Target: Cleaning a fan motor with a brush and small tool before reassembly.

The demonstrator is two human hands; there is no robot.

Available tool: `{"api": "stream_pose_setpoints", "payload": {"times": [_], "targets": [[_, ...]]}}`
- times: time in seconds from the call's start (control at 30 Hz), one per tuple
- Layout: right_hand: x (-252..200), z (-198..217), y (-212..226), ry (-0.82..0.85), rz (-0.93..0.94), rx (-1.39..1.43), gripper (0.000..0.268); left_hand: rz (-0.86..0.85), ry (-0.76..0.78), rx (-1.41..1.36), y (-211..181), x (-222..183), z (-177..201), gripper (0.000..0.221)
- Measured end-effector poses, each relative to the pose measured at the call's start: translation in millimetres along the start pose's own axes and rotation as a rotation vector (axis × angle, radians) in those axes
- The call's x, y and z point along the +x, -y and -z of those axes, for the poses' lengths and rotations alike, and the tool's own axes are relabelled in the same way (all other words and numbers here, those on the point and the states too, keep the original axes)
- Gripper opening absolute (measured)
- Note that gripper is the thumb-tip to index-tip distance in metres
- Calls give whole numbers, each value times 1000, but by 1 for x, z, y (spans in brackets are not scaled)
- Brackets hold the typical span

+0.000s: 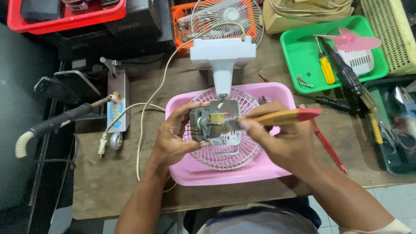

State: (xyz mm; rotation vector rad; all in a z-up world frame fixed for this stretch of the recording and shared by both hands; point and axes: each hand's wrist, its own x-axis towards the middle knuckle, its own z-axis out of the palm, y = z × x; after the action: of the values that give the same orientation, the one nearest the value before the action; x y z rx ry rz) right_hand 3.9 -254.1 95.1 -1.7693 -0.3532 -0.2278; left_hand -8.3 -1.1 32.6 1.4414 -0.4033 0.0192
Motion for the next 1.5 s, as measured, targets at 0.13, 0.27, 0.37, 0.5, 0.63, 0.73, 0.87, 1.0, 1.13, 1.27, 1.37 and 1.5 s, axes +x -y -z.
{"api": "stream_pose_setpoints", "payload": {"times": [0.13,0.27,0.37,0.5,0.63,0.73,0.87,1.0,1.13,1.27,1.37,1.5], "targets": [[-8,1,1,108,95,-66,12,16,-11,47,3,-2,3,81],[0,3,10,321,4,-19,8,-12,-12,-9,-1,1,-2,77],[-12,5,3,170,141,-118,12,29,-66,5,-1,-1,-2,78],[-14,3,-2,150,122,7,21,64,-118,-1,10,-3,-1,80],[-16,4,6,152,269,-154,13,69,-152,57,12,-3,2,82],[-15,4,13,184,326,-101,20,57,-146,71,10,-3,-1,83],[-9,5,34,168,376,-255,17,72,-171,138,7,-2,-3,82],[3,9,50,127,396,-308,22,94,-168,134,5,-2,-4,81],[35,-10,47,337,480,-355,22,57,-123,172,4,-2,-4,82],[48,-13,54,240,537,-386,22,67,-121,195,0,-2,-5,83],[58,-7,69,477,410,-422,22,34,-98,250,0,-1,-2,79],[71,-21,37,419,523,-445,29,74,-115,297,-2,-2,-5,82]]}}
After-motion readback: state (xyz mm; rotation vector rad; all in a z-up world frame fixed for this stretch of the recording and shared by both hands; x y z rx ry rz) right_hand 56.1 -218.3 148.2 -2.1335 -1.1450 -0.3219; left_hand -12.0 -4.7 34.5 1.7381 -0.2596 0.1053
